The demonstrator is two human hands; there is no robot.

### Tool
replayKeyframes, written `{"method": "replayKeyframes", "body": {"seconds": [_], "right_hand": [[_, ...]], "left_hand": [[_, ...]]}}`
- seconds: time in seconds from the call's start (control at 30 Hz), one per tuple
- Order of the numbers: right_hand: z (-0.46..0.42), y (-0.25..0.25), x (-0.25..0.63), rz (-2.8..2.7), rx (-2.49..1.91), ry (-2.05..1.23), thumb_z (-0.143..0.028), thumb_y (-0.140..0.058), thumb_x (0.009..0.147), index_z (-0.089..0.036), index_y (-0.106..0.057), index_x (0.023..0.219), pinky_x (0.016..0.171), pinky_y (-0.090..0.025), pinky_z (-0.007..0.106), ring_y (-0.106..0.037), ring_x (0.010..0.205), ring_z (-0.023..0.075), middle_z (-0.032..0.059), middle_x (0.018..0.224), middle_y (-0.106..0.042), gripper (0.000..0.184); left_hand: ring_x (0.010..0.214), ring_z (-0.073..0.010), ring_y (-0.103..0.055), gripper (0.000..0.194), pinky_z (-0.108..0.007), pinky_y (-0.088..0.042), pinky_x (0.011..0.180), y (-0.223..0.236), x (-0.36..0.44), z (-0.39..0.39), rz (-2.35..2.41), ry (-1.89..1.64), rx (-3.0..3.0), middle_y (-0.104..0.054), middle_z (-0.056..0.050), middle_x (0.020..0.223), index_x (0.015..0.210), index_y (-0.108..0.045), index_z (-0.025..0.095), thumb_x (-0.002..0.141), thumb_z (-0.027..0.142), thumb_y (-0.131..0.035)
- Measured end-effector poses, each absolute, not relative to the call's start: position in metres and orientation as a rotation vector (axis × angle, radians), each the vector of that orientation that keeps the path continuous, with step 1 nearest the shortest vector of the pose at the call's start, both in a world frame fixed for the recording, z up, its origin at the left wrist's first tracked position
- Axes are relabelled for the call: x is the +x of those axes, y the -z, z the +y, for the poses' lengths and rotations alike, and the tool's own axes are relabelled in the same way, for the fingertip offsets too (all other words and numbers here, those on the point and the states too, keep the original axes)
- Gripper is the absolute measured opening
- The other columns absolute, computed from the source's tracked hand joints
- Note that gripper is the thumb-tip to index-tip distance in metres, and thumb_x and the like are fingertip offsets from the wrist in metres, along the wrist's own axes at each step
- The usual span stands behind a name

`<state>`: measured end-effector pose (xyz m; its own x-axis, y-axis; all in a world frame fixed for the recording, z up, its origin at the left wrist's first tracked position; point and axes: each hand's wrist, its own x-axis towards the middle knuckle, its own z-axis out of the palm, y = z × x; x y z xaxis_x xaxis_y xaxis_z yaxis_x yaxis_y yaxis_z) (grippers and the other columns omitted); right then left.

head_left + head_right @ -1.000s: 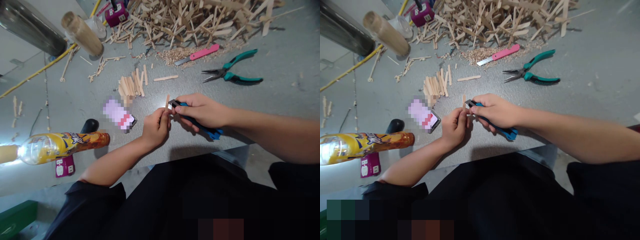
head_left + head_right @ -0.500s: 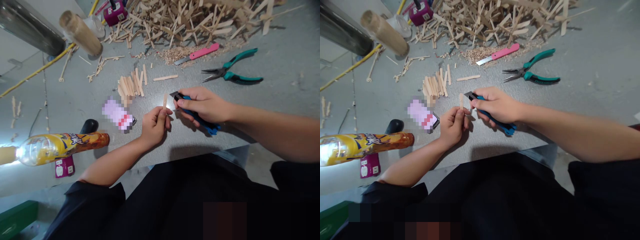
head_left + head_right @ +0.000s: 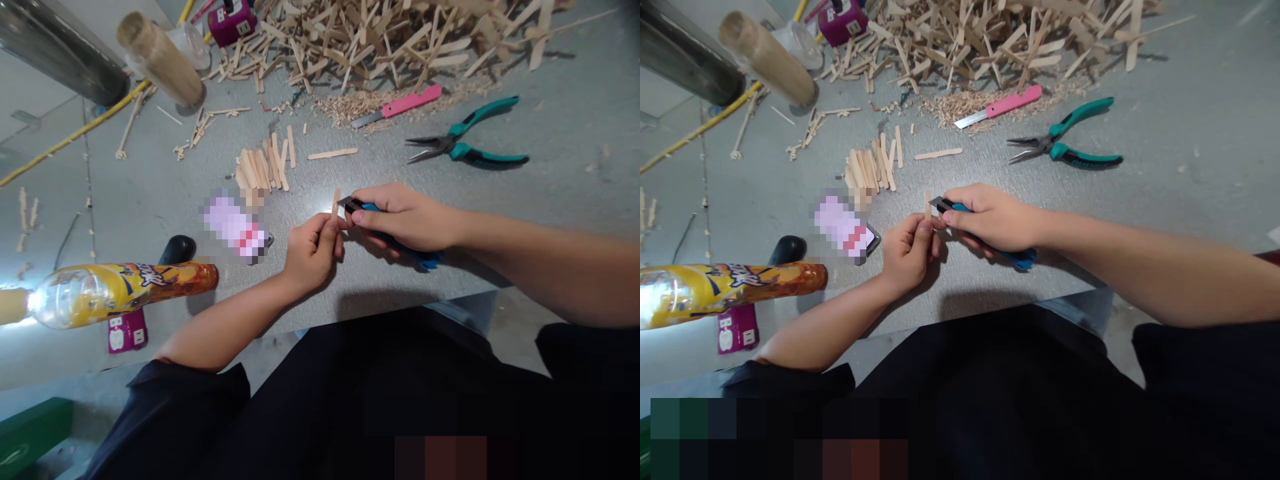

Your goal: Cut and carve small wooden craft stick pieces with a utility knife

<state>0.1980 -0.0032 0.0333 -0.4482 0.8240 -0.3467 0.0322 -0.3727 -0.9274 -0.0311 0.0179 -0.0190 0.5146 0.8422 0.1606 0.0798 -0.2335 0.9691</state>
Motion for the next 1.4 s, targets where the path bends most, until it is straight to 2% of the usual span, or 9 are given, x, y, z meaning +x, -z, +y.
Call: {"method": "replayKeyframes", "body": {"seconds": [0.13, 0.27, 0.57, 0.87, 1.03, 1.13, 1.27, 1.4], "right_hand": [[-0.003, -0.027, 0.198, -1.227, -1.081, -1.934, -0.045, -0.071, 0.117, -0.026, -0.058, 0.098, 0.043, -0.051, 0.028, -0.054, 0.042, 0.0155, -0.0057, 0.058, -0.059, 0.03], [-0.005, -0.022, 0.194, -1.163, -1.023, -1.983, -0.045, -0.07, 0.117, -0.026, -0.058, 0.101, 0.041, -0.05, 0.028, -0.054, 0.041, 0.0151, -0.006, 0.059, -0.063, 0.028], [-0.004, -0.02, 0.193, -1.244, -1.141, -1.738, -0.039, -0.065, 0.12, -0.026, -0.057, 0.1, 0.043, -0.048, 0.027, -0.055, 0.044, 0.0144, -0.0066, 0.06, -0.06, 0.025], [-0.008, -0.026, 0.191, -1.355, -1.2, -1.689, -0.037, -0.064, 0.121, -0.025, -0.058, 0.096, 0.043, -0.042, 0.025, -0.052, 0.046, 0.0127, -0.0053, 0.061, -0.059, 0.028], [-0.009, -0.028, 0.19, -1.409, -1.237, -1.656, -0.036, -0.067, 0.12, -0.025, -0.056, 0.09, 0.042, -0.038, 0.025, -0.051, 0.046, 0.011, -0.0052, 0.061, -0.059, 0.034], [-0.012, -0.03, 0.189, -1.393, -1.254, -1.67, -0.034, -0.066, 0.121, -0.025, -0.055, 0.09, 0.042, -0.041, 0.025, -0.054, 0.045, 0.0109, -0.0052, 0.061, -0.06, 0.034], [-0.015, -0.032, 0.188, -1.399, -1.319, -1.638, -0.03, -0.063, 0.121, -0.026, -0.054, 0.09, 0.042, -0.044, 0.026, -0.058, 0.044, 0.0119, -0.005, 0.061, -0.061, 0.032], [-0.016, -0.033, 0.187, -1.374, -1.313, -1.669, -0.032, -0.064, 0.121, -0.026, -0.056, 0.095, 0.042, -0.045, 0.027, -0.058, 0.044, 0.0128, -0.0052, 0.062, -0.062, 0.027]], "left_hand": [[0.048, -0.0088, -0.057, 0.049, -0.025, -0.048, 0.055, 0.018, -0.031, 0.019, 0.788, -0.852, 1.666, -0.067, 0.006, 0.06, 0.1, -0.072, 0.023, 0.121, 0.065, -0.057], [0.05, -0.0088, -0.059, 0.048, -0.025, -0.049, 0.057, 0.017, -0.032, 0.017, 0.775, -0.837, 1.687, -0.068, 0.005, 0.061, 0.098, -0.071, 0.023, 0.122, 0.062, -0.056], [0.05, -0.0076, -0.058, 0.046, -0.024, -0.05, 0.056, 0.019, -0.032, 0.016, 0.809, -0.846, 1.596, -0.065, 0.006, 0.06, 0.103, -0.075, 0.022, 0.122, 0.061, -0.058], [0.047, -0.0081, -0.052, 0.049, -0.024, -0.04, 0.049, 0.022, -0.03, 0.016, 0.83, -0.897, 1.579, -0.058, 0.007, 0.057, 0.099, -0.073, 0.023, 0.12, 0.065, -0.06], [0.05, -0.0093, -0.056, 0.044, -0.026, -0.042, 0.053, 0.021, -0.032, 0.014, 0.895, -0.959, 1.737, -0.063, 0.005, 0.061, 0.103, -0.078, 0.023, 0.123, 0.057, -0.058], [0.054, -0.0098, -0.06, 0.038, -0.027, -0.044, 0.059, 0.021, -0.034, 0.014, 0.918, -1.013, 1.914, -0.067, 0.004, 0.065, 0.106, -0.08, 0.023, 0.124, 0.048, -0.058], [0.066, -0.0124, -0.071, 0.035, -0.029, -0.049, 0.067, 0.02, -0.036, 0.014, 0.955, -1.019, 2.057, -0.08, -0.001, 0.082, 0.108, -0.082, 0.022, 0.124, 0.041, -0.057], [0.07, -0.0132, -0.075, 0.034, -0.028, -0.051, 0.069, 0.02, -0.036, 0.013, 0.963, -1.024, 2.116, -0.085, -0.003, 0.087, 0.111, -0.083, 0.022, 0.124, 0.038, -0.056]]}}
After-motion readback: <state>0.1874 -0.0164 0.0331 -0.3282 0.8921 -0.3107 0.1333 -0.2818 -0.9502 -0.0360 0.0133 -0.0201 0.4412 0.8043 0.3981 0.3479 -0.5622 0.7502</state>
